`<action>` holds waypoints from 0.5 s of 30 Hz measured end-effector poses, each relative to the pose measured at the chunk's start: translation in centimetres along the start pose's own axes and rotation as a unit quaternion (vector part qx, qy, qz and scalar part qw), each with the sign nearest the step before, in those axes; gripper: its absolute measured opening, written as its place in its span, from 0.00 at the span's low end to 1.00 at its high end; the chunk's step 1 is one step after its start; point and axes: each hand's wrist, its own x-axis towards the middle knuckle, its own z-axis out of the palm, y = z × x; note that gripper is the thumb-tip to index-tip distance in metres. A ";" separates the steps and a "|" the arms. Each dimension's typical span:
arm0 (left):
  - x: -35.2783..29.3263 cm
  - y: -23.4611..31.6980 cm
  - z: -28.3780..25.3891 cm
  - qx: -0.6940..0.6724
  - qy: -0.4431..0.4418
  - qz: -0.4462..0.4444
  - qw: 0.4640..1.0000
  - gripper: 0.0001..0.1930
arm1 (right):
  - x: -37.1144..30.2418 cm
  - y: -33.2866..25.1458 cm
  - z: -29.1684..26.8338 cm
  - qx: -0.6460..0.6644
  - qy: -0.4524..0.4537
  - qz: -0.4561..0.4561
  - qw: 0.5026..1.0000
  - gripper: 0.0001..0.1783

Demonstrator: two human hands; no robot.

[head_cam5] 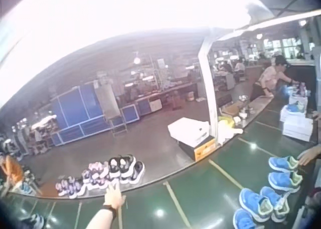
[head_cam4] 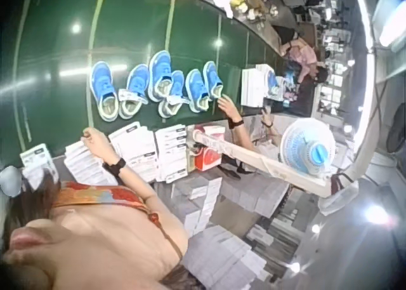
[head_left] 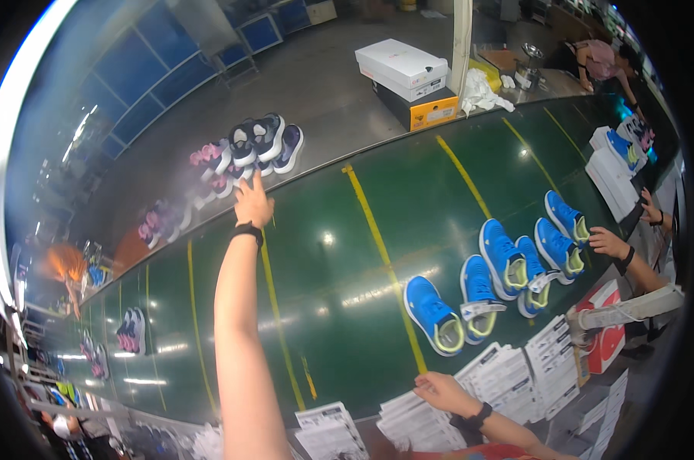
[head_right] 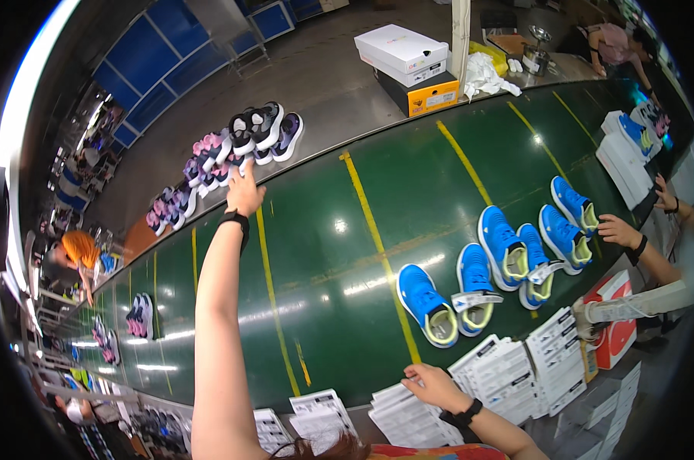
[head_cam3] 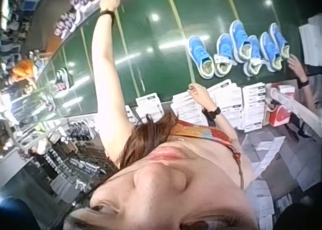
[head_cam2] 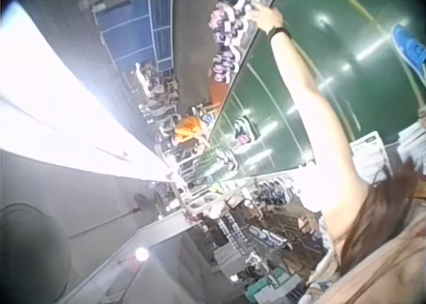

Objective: Checking the size and quality of manufactured shoes and matching them with labels.

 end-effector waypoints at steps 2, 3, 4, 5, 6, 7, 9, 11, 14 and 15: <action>5.9 -1.7 2.1 0.011 0.105 0.021 0.994 0.47 | 0.9 -1.4 0.9 0.043 0.030 0.024 0.998 0.19; 8.1 -0.1 2.2 -0.014 0.101 0.012 0.995 0.48 | 1.2 -1.1 1.1 0.063 0.053 0.047 0.996 0.19; 10.2 0.6 2.4 -0.003 0.129 0.026 0.991 0.48 | 1.3 0.1 1.7 -0.034 0.080 0.029 0.996 0.21; 12.0 0.8 2.4 0.013 0.159 0.038 0.986 0.49 | 1.4 1.5 2.0 -0.127 0.064 0.004 0.990 0.34; 13.8 1.3 2.4 0.032 0.146 0.030 0.988 0.49 | 1.6 2.4 2.6 -0.205 0.044 0.019 0.978 0.42; 15.2 1.2 2.2 0.056 0.141 0.017 0.988 0.46 | 1.6 3.4 3.4 -0.280 0.024 0.031 0.959 0.50; 16.2 -0.1 4.8 0.078 0.050 -0.026 0.995 0.45 | 1.9 6.5 6.6 -0.373 -0.058 0.078 0.923 0.61; 16.6 -0.3 5.2 0.006 0.027 -0.060 0.998 0.40 | 2.1 4.3 6.8 -0.353 -0.039 0.115 0.927 0.60; 17.2 0.1 5.7 -0.022 0.025 -0.044 0.998 0.33 | 1.5 4.8 6.7 -0.355 -0.014 0.115 0.928 0.59; 17.5 -0.4 6.1 -0.058 0.030 -0.032 0.997 0.31 | 1.5 4.8 6.7 -0.358 0.002 0.129 0.925 0.59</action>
